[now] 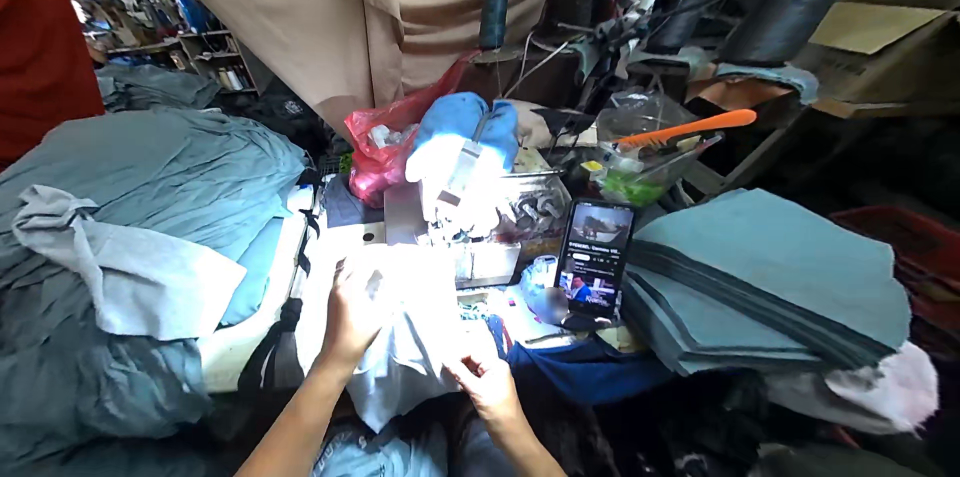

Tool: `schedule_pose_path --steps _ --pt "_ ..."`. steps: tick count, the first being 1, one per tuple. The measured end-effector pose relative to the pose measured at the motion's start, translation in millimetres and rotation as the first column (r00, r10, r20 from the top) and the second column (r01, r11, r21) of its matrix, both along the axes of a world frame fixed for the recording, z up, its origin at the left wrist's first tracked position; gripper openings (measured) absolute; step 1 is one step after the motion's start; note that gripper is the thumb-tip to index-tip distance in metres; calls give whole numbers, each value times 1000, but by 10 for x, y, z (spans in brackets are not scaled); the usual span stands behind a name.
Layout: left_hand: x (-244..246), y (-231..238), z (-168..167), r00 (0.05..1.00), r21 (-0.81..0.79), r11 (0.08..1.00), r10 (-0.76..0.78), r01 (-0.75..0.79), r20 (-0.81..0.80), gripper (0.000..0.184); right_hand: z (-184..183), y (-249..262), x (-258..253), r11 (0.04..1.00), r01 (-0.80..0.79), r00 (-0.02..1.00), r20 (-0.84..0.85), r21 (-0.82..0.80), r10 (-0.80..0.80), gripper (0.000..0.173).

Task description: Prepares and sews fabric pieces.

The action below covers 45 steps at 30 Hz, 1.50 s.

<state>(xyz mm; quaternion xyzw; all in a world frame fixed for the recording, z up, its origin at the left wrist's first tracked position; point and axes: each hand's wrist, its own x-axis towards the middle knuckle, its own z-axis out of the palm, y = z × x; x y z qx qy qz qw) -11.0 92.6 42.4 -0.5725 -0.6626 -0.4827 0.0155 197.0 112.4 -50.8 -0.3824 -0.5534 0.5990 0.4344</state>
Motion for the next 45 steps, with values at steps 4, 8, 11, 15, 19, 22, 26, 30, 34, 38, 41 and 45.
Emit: schedule_pose_path --steps 4,8,11,15,19,22,26,30,34,38,41,45 --pt "-268 -932 -650 878 -282 886 -233 369 417 22 -266 -153 135 1000 -22 999 42 -2 22 6" --pt "-451 -1338 -1324 797 -572 717 37 399 602 31 -304 -150 151 1000 9 999 30 18 -9 6" --pt "-348 -1241 -1537 627 -429 862 182 268 758 55 -323 -121 152 998 21 998 65 59 -25 10" --pt "-112 -988 -1513 382 -235 937 125 257 916 21 -299 -100 177 997 -21 993 114 74 12 12" --pt "-5 -975 -1448 266 -186 970 140 159 954 19 -269 -94 203 996 -58 989 140 61 49 12" --pt "-42 -1107 -1345 219 -151 982 123 113 968 19 -249 -135 203 996 -87 990 109 27 84 11" --pt "-94 -1203 -1230 289 -112 992 91 59 953 19 -161 -219 174 993 -121 993 12 -8 121 9" --pt "-105 -1235 -1142 265 -109 994 106 -3 958 15 -76 -304 181 988 -146 989 -6 -56 146 7" --pt "-121 -1138 -1041 264 -73 996 81 -43 961 17 -7 -220 142 991 -121 993 10 -55 122 8" --pt "-173 -906 -884 293 -25 995 53 -99 955 20 84 22 -32 996 -59 997 -62 -64 55 8" --pt "-193 -719 -750 312 -7 993 45 -122 949 19 190 242 -148 999 -27 997 -67 -47 24 7" --pt "-194 -578 -608 342 -2 990 51 -143 938 20 301 383 -240 997 0 999 -45 -76 -3 10"
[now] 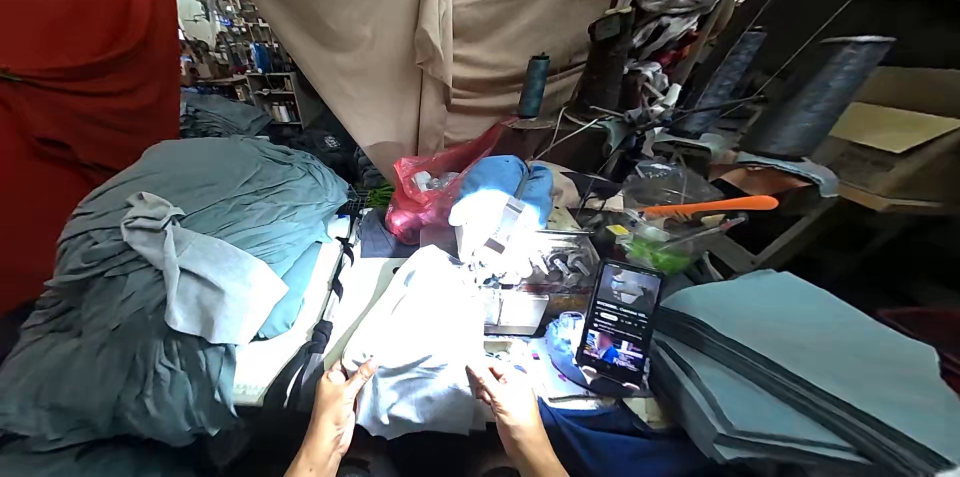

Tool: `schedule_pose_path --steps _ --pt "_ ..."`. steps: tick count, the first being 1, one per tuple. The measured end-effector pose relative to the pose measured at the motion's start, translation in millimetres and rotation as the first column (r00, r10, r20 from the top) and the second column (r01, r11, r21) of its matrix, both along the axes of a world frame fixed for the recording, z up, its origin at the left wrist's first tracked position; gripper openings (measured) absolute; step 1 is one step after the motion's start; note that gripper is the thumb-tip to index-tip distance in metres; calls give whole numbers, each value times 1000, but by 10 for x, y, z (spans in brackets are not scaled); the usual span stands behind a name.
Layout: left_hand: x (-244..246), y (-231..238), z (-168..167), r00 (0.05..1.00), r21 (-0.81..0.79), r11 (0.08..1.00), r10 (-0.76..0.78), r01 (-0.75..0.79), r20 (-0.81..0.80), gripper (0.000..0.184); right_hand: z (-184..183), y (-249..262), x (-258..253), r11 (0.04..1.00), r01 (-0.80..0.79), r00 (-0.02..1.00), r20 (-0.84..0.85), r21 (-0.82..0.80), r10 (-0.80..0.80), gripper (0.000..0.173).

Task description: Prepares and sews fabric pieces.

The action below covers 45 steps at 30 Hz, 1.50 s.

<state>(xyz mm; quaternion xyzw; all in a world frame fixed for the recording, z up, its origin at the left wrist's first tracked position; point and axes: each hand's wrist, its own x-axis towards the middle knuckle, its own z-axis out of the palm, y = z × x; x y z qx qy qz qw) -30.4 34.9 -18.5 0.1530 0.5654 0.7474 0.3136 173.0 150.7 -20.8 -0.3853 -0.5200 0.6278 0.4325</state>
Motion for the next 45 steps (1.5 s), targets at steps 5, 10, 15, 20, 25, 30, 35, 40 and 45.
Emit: schedule_pose_path --steps 5,10,15,20,25,30,35,40,45 --pt "-34 -44 8 998 55 997 -57 58 -18 13 -51 -110 23 995 7 996 83 100 -15 11" --pt "-142 -153 -39 995 88 992 -82 87 -63 14 -117 -183 38 993 -6 998 61 120 -2 9" --pt "-238 -93 22 995 112 993 -25 36 -101 8 -92 -173 68 991 -68 997 34 114 64 9" --pt "-297 150 193 989 50 999 27 -19 -147 12 53 33 0 994 -61 996 66 92 55 14" --pt "-385 478 379 967 -36 995 85 -97 -240 9 274 426 -157 998 -5 989 147 63 -5 20" --pt "-376 786 512 682 -74 933 201 -351 -703 53 322 468 -199 999 16 994 111 44 -21 21" --pt "-302 1550 791 276 -45 995 -18 -91 -961 17 318 431 -198 999 27 998 57 26 -28 22" --pt "-90 1813 1526 236 -736 652 -756 184 -610 35 322 409 -179 999 11 989 145 48 -18 16" --pt "-498 1830 1116 450 -384 907 -419 173 -788 18 248 337 -100 993 -45 988 154 111 27 10"
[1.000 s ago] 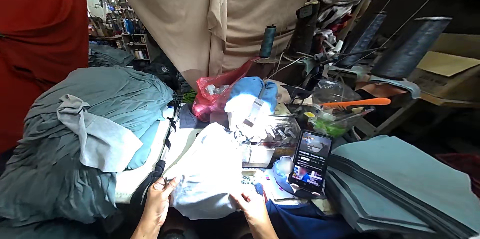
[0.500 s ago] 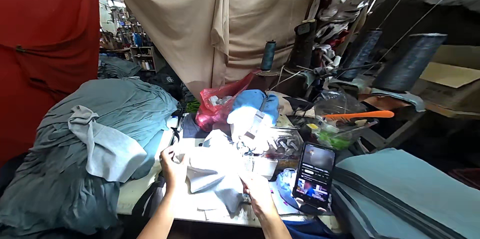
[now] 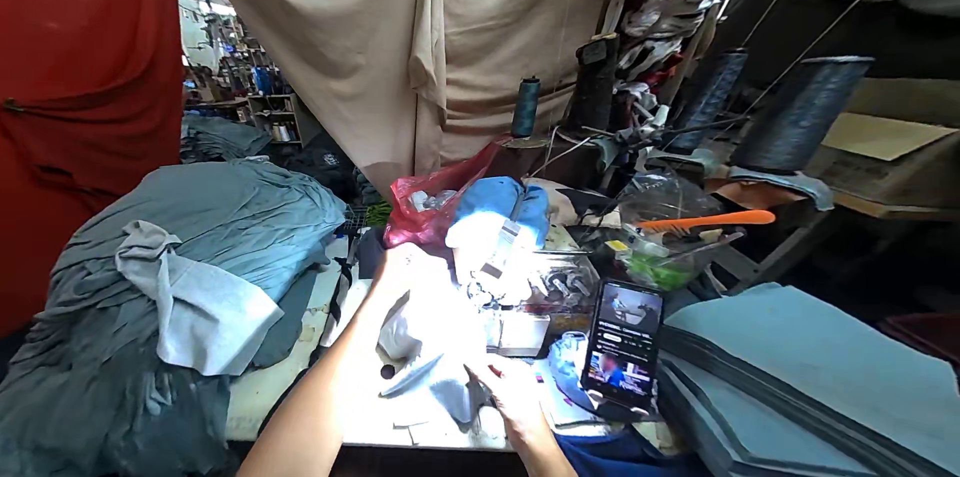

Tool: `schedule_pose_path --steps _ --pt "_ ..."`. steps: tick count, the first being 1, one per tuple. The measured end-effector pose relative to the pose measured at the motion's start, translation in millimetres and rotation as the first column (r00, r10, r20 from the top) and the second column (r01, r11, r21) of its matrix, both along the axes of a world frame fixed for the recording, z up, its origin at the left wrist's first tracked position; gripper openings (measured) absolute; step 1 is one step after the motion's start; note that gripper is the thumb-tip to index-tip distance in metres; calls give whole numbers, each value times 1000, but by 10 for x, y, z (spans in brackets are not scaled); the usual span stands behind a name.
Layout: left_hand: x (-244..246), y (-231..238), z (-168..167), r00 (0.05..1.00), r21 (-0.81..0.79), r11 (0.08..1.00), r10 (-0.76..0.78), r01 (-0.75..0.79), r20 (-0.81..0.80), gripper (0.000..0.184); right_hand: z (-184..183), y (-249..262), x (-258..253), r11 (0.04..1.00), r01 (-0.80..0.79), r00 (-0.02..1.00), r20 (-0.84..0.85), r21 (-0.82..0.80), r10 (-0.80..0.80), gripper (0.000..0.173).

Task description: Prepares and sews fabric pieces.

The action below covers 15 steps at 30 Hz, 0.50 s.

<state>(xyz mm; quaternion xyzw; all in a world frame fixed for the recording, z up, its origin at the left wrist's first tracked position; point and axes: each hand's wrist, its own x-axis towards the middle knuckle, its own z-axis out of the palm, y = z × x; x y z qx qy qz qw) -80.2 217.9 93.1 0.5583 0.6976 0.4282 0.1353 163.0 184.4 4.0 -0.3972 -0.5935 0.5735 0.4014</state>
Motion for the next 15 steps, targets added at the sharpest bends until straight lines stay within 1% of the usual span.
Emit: schedule_pose_path --steps 1,2,5,8,10,11,13,14,15 --pt "-166 -19 -153 999 118 993 19 -25 51 15 -22 -12 8 1000 -10 1000 -12 -2 10 10" --pt "-291 -86 -234 994 137 990 26 -40 103 13 -37 -24 12 1000 -17 1000 -17 -8 17 9" --pt "-390 -303 -307 990 77 995 54 -65 131 12 -74 -37 -7 999 -39 999 -24 -31 38 11" --pt "-359 -353 -386 989 118 988 83 -98 121 9 -103 -92 -42 998 -62 995 -75 -20 61 10" --pt "-279 -365 -380 985 142 981 117 -135 127 9 -46 -198 -88 992 -97 986 -141 -85 84 10" --pt "-201 -383 -355 987 172 974 135 -148 89 13 12 -272 -139 983 -115 979 -186 -144 87 8" --pt "76 -472 -257 990 228 969 117 -97 -73 28 88 -383 -260 953 -170 948 -307 -253 87 6" --pt "269 -544 -205 990 181 983 58 -34 -126 33 70 -394 -336 944 -195 930 -355 -266 92 7" --pt "462 -616 -150 983 44 998 -28 36 -181 37 40 -389 -415 947 -201 920 -380 -252 95 9"
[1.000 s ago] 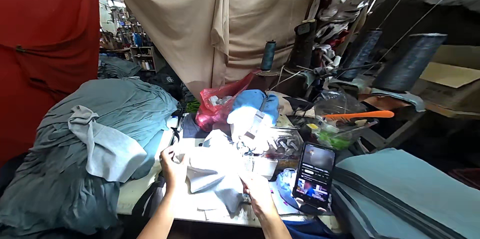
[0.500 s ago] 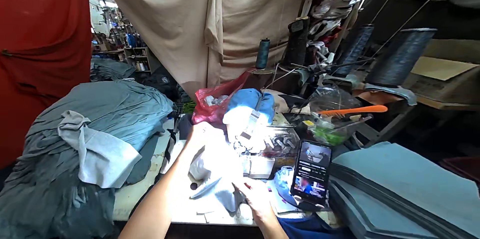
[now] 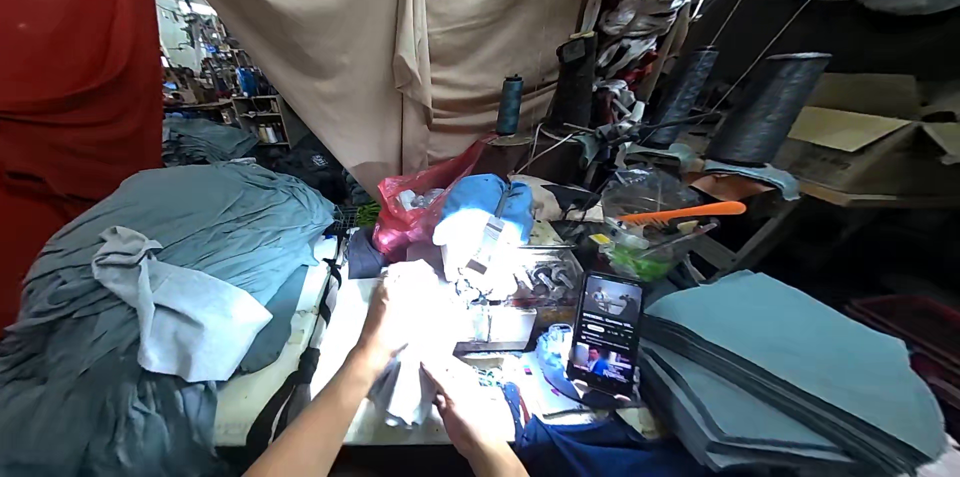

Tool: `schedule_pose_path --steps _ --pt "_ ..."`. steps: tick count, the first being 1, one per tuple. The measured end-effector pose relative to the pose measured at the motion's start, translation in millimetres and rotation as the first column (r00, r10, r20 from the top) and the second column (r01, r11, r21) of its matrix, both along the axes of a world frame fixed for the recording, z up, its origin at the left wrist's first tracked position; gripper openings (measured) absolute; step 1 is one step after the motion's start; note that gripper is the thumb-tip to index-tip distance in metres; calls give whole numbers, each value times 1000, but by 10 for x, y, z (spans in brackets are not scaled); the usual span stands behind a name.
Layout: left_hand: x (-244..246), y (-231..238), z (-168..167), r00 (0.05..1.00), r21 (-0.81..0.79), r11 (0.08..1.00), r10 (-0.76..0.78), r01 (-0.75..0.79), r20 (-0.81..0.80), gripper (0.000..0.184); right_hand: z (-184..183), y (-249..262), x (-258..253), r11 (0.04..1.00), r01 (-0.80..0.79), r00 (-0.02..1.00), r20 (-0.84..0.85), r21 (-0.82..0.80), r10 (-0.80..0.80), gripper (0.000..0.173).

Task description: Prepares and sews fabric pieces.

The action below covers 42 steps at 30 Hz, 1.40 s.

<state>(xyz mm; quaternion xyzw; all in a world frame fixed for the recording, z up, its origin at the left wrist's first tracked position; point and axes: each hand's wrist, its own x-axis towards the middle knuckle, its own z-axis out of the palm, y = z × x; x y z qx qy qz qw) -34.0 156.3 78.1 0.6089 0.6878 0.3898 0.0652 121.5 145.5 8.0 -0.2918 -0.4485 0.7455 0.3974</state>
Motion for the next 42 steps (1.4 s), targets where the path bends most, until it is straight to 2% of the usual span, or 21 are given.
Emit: schedule_pose_path --steps 1,2,4,6,8,10,13,15,20,25,28,30,31,33,35,36,39,40,42 --pt "175 -40 48 995 -159 986 -70 57 -77 39 -34 7 -60 999 5 1000 12 46 -5 12" --pt "315 -45 66 984 -250 965 -111 73 -140 38 -62 20 -86 991 -8 996 85 133 -3 13" --pt "401 -4 -59 979 -214 976 -88 48 -181 36 -104 61 -52 918 -56 955 290 393 -66 20" --pt "359 30 -138 980 -134 990 -70 45 -188 33 -191 59 26 750 -87 868 419 655 -266 28" --pt "330 31 -197 977 -72 995 -81 68 -197 31 -346 13 179 542 -103 743 427 834 -515 32" --pt "331 39 -236 972 -17 996 -86 84 -221 30 -570 18 323 369 -148 623 377 917 -686 30" --pt "354 35 -193 972 -49 997 -76 66 -223 29 -892 55 429 256 -204 575 327 945 -750 37" --pt "368 48 -197 980 -50 998 -49 40 -193 29 -971 68 436 208 -207 574 291 956 -766 42" --pt "375 121 -195 977 -140 990 -15 -15 -213 32 -972 78 400 209 -181 568 275 961 -776 38" --pt "396 185 -32 969 -296 952 4 -79 -245 36 -975 88 426 222 -198 575 297 955 -762 40" --pt "351 277 -72 962 -229 960 103 -162 -252 38 -1002 100 430 210 -208 572 293 955 -766 41" --pt "240 382 -221 935 -105 959 228 -264 -271 37 -1001 101 434 236 -219 576 321 947 -752 42" --pt "173 390 -235 933 -78 949 283 -307 -224 33 -1009 100 442 249 -227 577 336 941 -744 43" --pt "-8 269 -133 950 -109 944 314 -311 7 24 -1031 99 465 248 -236 585 341 940 -735 42" --pt "-239 86 -131 949 -61 951 307 -303 65 15 -1043 106 482 238 -219 613 323 946 -721 40" --pt "-366 -25 -144 952 -53 952 303 -301 45 12 -1030 105 498 253 -194 643 318 948 -697 38" --pt "-816 -358 -287 944 -2 946 324 -325 -69 15 -908 64 658 422 -47 803 286 905 -523 30" --pt "-990 -455 -362 941 49 946 325 -322 -92 16 -844 50 752 432 -3 821 249 902 -514 26" --pt "-1304 -629 -536 947 124 948 306 -293 -99 21 -662 2 1032 384 24 798 214 923 -563 23"
